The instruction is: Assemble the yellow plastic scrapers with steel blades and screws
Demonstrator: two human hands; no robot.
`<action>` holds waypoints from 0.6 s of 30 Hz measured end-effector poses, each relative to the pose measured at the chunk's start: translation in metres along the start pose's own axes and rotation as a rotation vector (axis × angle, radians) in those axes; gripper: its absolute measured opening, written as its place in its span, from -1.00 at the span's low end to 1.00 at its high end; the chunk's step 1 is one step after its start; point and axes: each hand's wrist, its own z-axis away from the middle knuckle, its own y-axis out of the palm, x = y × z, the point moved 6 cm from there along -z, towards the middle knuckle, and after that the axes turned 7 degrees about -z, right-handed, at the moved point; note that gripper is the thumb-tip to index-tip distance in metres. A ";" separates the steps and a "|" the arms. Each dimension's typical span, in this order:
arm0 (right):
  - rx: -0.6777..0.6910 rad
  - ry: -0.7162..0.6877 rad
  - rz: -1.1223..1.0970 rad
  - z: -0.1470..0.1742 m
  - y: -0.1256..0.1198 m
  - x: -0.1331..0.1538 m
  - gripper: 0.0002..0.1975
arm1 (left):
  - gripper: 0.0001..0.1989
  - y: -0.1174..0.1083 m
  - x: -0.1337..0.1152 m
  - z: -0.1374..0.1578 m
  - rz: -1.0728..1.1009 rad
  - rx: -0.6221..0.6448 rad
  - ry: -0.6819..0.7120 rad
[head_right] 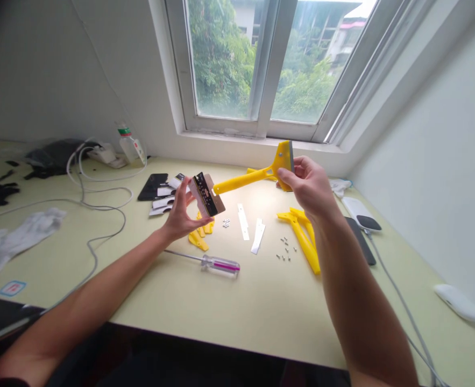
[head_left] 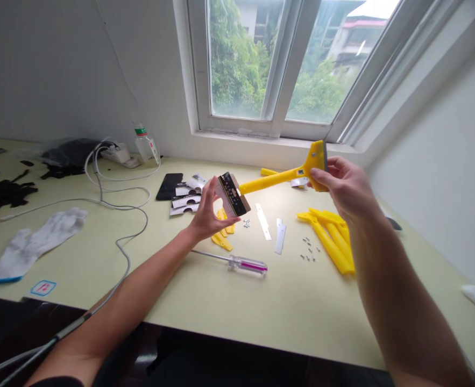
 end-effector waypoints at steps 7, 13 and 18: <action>0.153 0.082 0.057 0.008 0.027 -0.013 -0.64 | 0.15 0.002 -0.022 0.003 -0.091 -0.018 0.081; 0.282 0.121 0.002 0.023 0.066 -0.029 -0.59 | 0.13 0.000 -0.034 0.001 -0.354 0.005 0.154; 0.396 0.158 -0.138 0.048 0.107 -0.048 -0.60 | 0.11 -0.002 -0.055 0.000 -0.445 -0.036 0.205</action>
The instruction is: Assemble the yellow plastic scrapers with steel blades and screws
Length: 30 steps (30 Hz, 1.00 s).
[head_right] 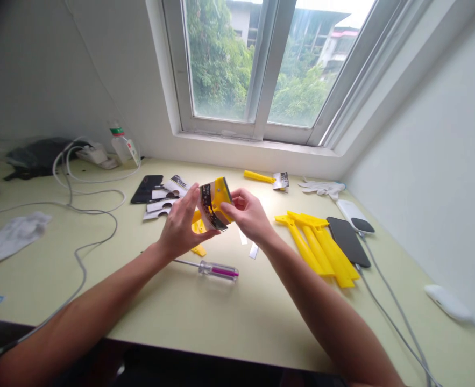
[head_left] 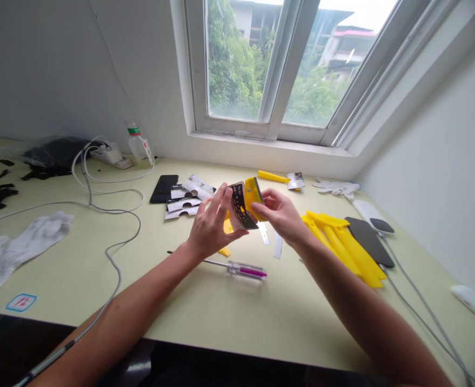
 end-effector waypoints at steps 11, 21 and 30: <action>0.049 -0.065 0.217 0.017 0.022 0.019 -0.34 | 0.15 -0.019 -0.008 -0.001 0.029 -0.129 -0.085; -0.174 -0.058 0.028 -0.003 -0.016 0.010 -0.64 | -0.01 -0.024 -0.023 -0.005 0.018 -0.085 0.007; -0.837 0.147 0.199 -0.046 -0.186 -0.039 -0.79 | -0.75 0.013 -0.003 0.012 -0.121 0.405 -0.197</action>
